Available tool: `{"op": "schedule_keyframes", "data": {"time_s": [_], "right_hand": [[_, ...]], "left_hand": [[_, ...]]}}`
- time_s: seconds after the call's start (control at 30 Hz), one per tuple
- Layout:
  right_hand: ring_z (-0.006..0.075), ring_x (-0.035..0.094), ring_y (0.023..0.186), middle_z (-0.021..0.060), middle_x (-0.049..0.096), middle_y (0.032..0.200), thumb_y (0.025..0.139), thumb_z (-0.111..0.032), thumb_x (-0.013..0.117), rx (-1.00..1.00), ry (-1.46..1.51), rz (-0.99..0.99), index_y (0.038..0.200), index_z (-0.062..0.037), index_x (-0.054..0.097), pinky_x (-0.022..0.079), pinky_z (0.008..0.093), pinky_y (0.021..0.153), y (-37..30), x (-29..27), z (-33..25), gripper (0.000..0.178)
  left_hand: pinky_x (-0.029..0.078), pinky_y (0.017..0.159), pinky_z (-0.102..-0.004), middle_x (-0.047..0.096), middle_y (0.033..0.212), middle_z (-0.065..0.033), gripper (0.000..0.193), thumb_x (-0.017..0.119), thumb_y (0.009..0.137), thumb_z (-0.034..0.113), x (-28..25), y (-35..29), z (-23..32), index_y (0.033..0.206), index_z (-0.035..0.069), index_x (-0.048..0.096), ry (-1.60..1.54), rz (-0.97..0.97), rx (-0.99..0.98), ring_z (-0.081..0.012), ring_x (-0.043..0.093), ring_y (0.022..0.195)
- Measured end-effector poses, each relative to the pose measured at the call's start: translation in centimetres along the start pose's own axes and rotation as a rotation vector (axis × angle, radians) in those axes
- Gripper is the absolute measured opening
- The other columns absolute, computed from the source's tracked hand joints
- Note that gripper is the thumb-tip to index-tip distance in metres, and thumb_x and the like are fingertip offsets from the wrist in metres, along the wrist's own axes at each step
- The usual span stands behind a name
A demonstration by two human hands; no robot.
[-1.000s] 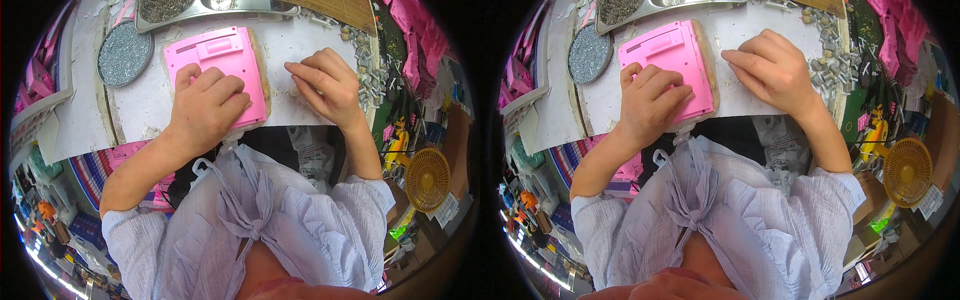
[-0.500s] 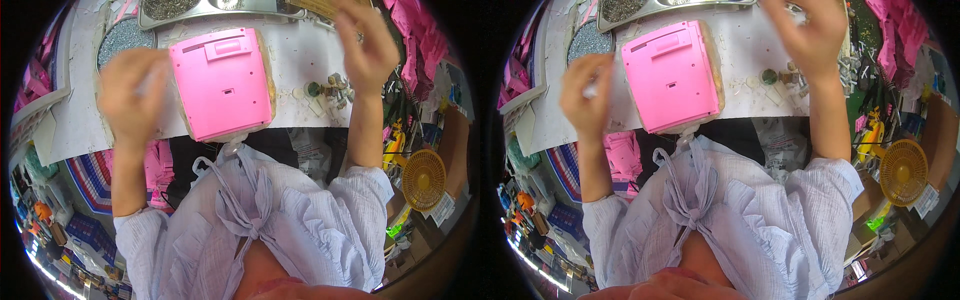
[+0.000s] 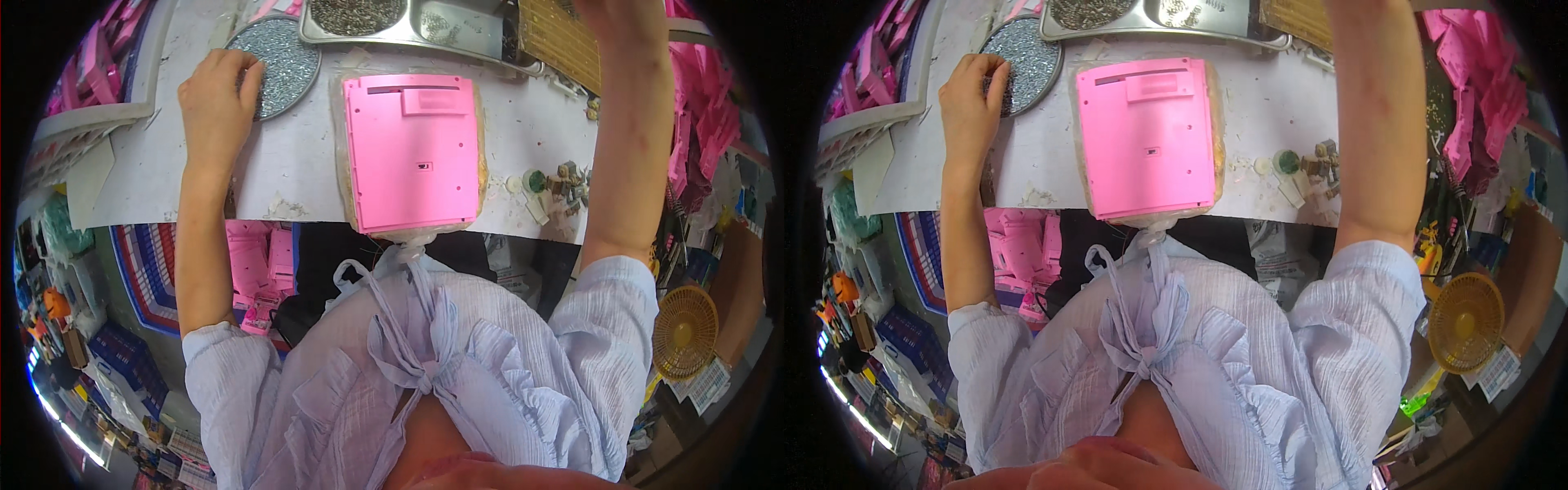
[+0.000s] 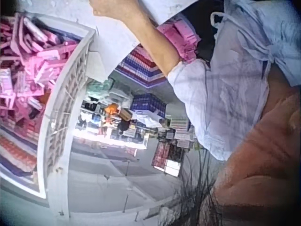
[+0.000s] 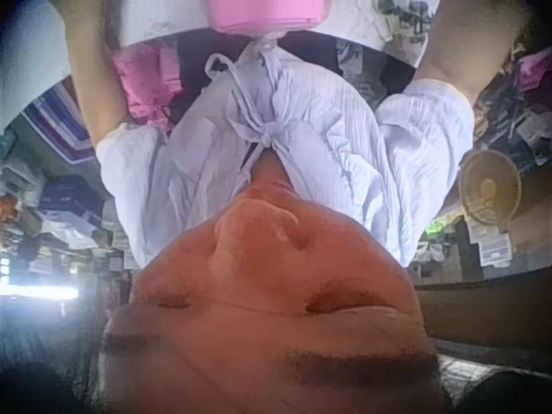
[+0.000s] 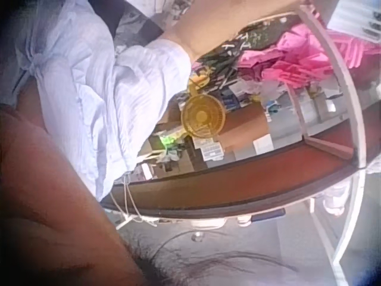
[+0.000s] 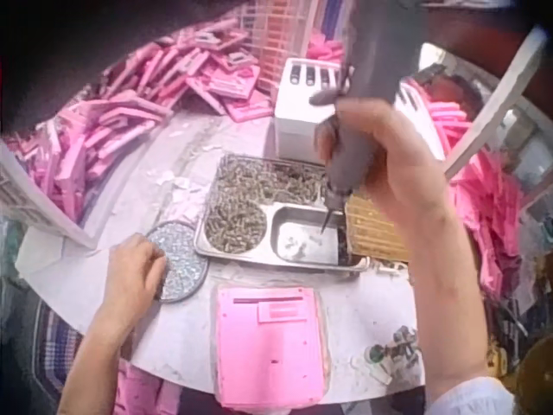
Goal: Soldering wires and assembling internal components into a pink plastic electronics housing.
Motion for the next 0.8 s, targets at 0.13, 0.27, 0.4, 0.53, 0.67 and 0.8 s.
{"op": "schedule_keyframes", "data": {"time_s": [0.13,0.27,0.4,0.53,0.67,0.8], "right_hand": [[0.0253,0.067,0.083,0.0136,0.067,0.088,0.089,-0.031,0.069,-0.038,0.293,-0.022,0.132,0.0018,0.05,0.056,0.0381,0.076,-4.3,2.1,1.6,0.058],[0.0123,0.041,0.06,-0.0029,0.039,0.068,0.093,-0.023,0.053,-0.156,0.291,-0.107,0.14,-0.0098,0.049,0.045,0.0381,0.071,-9.5,5.6,1.2,0.048],[0.0135,0.043,0.059,-0.0007,0.043,0.07,0.094,-0.017,0.054,-0.265,0.155,-0.059,0.134,-0.0063,0.054,0.046,0.0386,0.071,-10.0,5.7,0.6,0.041],[0.0135,0.043,0.058,0.0001,0.044,0.071,0.095,-0.014,0.053,-0.182,0.158,0.08,0.13,-0.0051,0.057,0.046,0.0389,0.07,-8.8,4.9,1.8,0.037],[0.0133,0.043,0.058,-0.0004,0.041,0.068,0.094,-0.013,0.055,-0.164,0.231,0.103,0.13,-0.007,0.057,0.047,0.0394,0.07,-8.9,5.7,2.4,0.036],[0.0117,0.045,0.059,-0.0023,0.044,0.069,0.098,-0.02,0.059,-0.134,0.29,-0.036,0.132,-0.0132,0.054,0.049,0.0362,0.071,-10.4,7.0,0.0,0.034]], "left_hand": [[0.05,0.071,-0.037,0.068,0.091,-0.0131,0.011,0.065,0.093,0.011,-1.4,-1.0,6.4,0.096,0.001,0.067,-0.5,-0.013,0.113,-0.0278,0.065,0.08],[0.05,0.072,-0.0398,0.067,0.09,-0.0138,0.012,0.064,0.093,0.013,-2.2,-3.2,10.6,0.095,0.001,0.066,-0.732,-0.024,0.081,-0.0311,0.064,0.08],[0.049,0.074,-0.0403,0.065,0.087,-0.0141,0.013,0.061,0.095,0.014,-0.7,-0.8,3.7,0.095,0.002,0.066,-0.299,0.134,-0.029,-0.0321,0.064,0.082],[0.049,0.077,-0.0423,0.066,0.09,-0.0153,0.016,0.059,0.097,0.016,-1.3,1.2,-0.1,0.095,0.002,0.066,0.011,0.117,-0.075,-0.0342,0.064,0.084],[0.049,0.074,-0.0401,0.065,0.09,-0.0151,0.014,0.06,0.096,0.014,-1.9,0.9,3.2,0.095,0.002,0.066,-0.311,0.175,-0.016,-0.0312,0.064,0.081],[0.047,0.064,-0.0292,0.065,0.089,-0.0102,0.006,0.071,0.087,0.001,-2.4,-3.5,11.7,0.092,0.002,0.069,-0.929,-0.006,0.061,-0.0199,0.061,0.074]]}}
Point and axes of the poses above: each hand's wrist, its own y-axis towards the middle knuckle, its own x-axis out of the palm, z = x × y, the point moved 3 cm from there along y, towards the middle knuckle
